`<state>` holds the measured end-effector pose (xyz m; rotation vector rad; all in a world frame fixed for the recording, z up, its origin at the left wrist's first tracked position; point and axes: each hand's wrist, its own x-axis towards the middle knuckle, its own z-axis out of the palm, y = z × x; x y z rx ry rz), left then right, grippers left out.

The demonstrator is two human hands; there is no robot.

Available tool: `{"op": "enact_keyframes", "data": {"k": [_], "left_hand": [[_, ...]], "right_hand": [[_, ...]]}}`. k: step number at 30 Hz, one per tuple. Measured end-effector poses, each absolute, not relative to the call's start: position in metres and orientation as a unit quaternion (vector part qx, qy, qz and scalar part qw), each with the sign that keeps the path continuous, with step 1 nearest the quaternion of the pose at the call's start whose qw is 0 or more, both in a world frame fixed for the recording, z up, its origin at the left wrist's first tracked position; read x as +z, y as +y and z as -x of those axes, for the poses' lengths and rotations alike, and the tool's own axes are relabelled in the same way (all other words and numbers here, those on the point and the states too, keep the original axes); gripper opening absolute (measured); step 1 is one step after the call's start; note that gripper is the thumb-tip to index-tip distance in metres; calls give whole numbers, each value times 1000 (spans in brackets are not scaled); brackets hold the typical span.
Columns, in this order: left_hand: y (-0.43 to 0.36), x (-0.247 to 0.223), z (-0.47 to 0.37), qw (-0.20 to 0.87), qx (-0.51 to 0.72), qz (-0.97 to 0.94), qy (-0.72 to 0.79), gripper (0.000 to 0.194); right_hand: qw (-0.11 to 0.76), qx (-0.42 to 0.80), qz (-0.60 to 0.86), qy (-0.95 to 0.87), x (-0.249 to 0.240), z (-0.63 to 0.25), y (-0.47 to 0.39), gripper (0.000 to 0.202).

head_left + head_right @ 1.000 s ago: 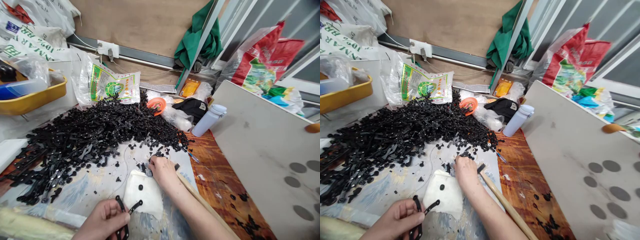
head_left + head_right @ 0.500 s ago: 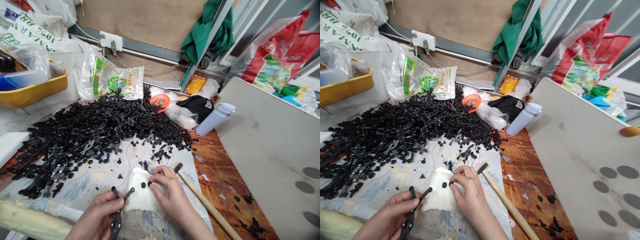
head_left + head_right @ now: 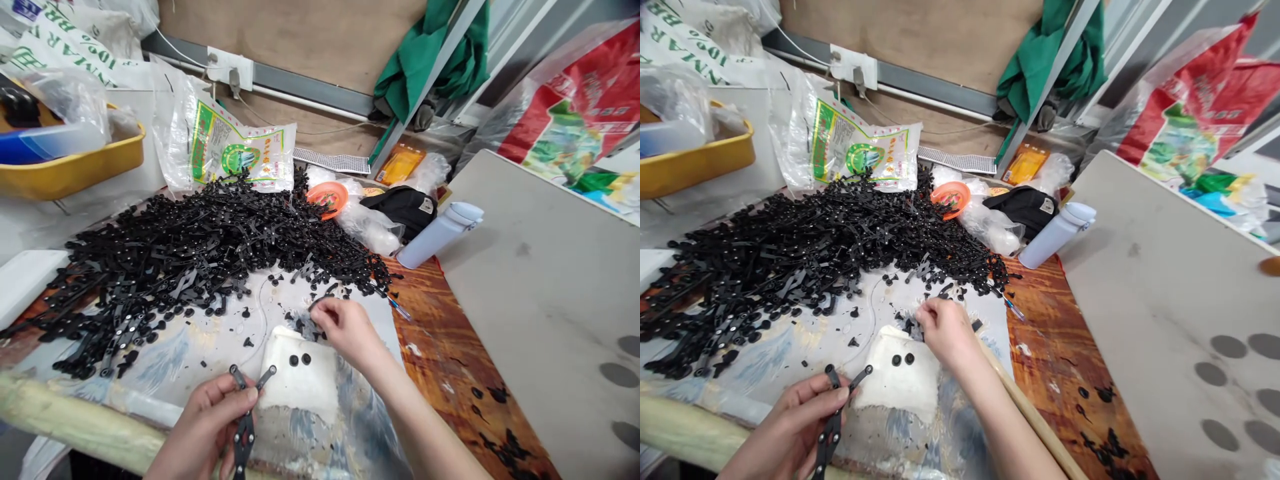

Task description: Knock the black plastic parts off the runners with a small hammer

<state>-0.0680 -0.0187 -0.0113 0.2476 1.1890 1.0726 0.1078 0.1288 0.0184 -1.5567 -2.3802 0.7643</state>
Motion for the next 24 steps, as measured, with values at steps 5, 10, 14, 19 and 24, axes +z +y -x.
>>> {"op": "enact_keyframes", "data": {"k": [5, 10, 14, 19, 24], "left_hand": [[-17, -11, 68, 690, 474, -100, 538, 34], [-18, -13, 67, 680, 476, -99, 549, 35], [-20, -13, 66, 672, 482, -95, 555, 34], [-21, -12, 63, 662, 480, -110, 565, 36], [-19, -9, 55, 638, 474, -154, 587, 37]], "right_hand": [[71, 310, 501, -805, 14, -133, 80, 16], [128, 258, 532, -796, 2, -133, 86, 16], [145, 208, 566, -785, -2, -140, 113, 12], [147, 207, 554, -793, 6, -140, 109, 16], [163, 232, 421, -862, 9, -114, 60, 16]]}}
